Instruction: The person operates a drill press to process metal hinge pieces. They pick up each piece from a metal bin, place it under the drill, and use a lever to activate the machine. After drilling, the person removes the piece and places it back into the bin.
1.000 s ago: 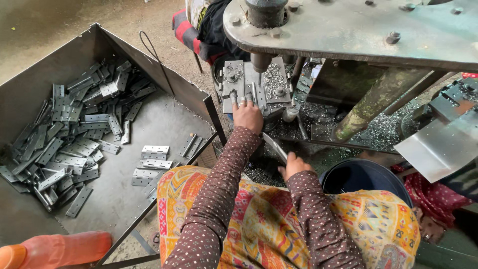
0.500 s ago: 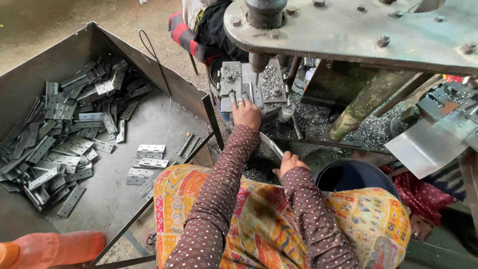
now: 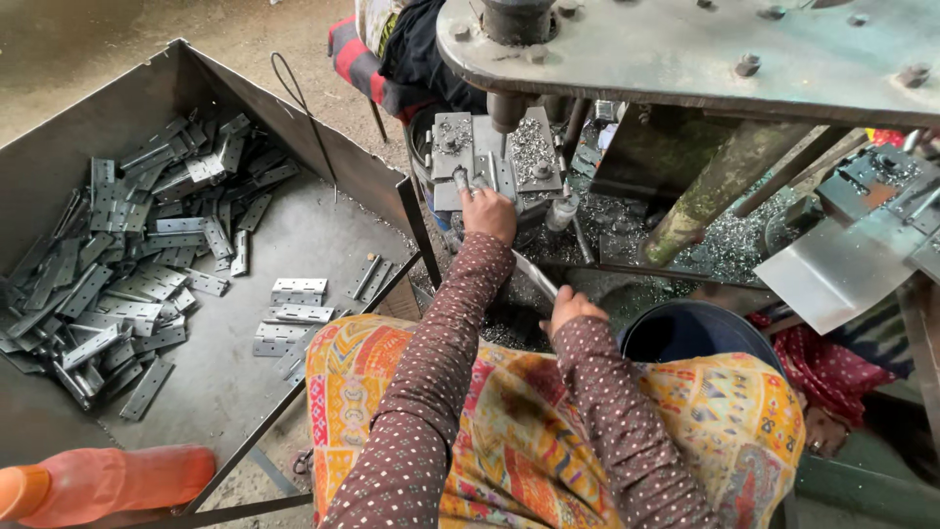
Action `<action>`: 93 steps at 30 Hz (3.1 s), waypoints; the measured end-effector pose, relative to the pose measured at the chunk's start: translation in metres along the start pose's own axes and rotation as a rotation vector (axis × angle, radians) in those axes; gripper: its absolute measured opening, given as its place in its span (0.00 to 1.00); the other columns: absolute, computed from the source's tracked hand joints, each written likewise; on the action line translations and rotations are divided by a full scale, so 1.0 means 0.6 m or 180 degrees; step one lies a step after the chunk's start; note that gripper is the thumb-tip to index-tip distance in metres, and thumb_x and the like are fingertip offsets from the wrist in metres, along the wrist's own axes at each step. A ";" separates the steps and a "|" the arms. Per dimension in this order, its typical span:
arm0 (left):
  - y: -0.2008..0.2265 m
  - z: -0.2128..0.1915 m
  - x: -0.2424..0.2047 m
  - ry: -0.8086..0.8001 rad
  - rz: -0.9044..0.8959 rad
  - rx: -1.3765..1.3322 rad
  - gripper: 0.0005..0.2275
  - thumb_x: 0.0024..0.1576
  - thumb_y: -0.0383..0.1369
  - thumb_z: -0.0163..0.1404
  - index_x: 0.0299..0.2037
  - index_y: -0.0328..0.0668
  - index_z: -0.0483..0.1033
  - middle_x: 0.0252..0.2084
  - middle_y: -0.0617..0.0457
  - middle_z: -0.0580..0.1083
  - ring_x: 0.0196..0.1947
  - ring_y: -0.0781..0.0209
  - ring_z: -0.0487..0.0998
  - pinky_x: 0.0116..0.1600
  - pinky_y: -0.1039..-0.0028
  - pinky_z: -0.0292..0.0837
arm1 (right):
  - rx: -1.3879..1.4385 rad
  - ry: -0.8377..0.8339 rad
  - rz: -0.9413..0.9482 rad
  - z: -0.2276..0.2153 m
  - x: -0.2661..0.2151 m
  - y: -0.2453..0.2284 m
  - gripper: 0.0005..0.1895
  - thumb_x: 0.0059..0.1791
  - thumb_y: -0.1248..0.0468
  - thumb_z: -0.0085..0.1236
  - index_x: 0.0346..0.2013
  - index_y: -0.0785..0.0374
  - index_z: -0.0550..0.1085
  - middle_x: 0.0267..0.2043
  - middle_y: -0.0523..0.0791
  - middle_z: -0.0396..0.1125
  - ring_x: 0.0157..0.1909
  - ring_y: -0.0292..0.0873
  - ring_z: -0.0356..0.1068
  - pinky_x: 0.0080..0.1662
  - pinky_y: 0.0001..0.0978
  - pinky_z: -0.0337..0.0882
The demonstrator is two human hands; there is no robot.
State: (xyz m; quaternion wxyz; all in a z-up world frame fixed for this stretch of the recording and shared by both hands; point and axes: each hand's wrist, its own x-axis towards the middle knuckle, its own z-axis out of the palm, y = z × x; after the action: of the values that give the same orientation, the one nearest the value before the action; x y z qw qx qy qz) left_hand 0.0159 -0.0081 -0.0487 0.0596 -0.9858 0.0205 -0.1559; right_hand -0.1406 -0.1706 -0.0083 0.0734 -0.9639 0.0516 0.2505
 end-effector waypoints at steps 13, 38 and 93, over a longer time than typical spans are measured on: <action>0.005 -0.003 -0.021 0.0376 0.0178 0.0210 0.17 0.64 0.39 0.43 0.35 0.32 0.80 0.50 0.32 0.77 0.47 0.41 0.81 0.64 0.44 0.63 | 0.1710 -0.0123 0.1514 0.147 0.071 0.035 0.33 0.58 0.39 0.45 0.59 0.67 0.69 0.58 0.60 0.69 0.59 0.60 0.71 0.59 0.51 0.71; 0.020 0.011 -0.013 0.0568 0.0162 0.0221 0.12 0.59 0.34 0.48 0.28 0.38 0.80 0.32 0.45 0.80 0.34 0.52 0.83 0.55 0.49 0.71 | -0.0104 -0.0589 0.0229 0.129 0.061 0.031 0.43 0.48 0.51 0.64 0.68 0.60 0.50 0.67 0.59 0.55 0.68 0.59 0.59 0.65 0.47 0.64; -0.010 -0.058 -0.024 -0.0333 -0.0033 -0.0544 0.16 0.67 0.36 0.40 0.45 0.31 0.78 0.61 0.33 0.70 0.63 0.38 0.68 0.67 0.43 0.57 | -0.0113 -0.0856 0.0028 0.147 0.081 0.046 0.37 0.48 0.49 0.63 0.63 0.62 0.58 0.57 0.57 0.68 0.59 0.56 0.71 0.59 0.46 0.72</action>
State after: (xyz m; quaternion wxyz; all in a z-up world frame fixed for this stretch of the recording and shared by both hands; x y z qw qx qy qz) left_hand -0.0083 -0.0049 -0.0193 -0.0245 -0.9941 0.0255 -0.1022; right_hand -0.1440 -0.1861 -0.1112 0.0616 -0.9225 0.0411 0.3787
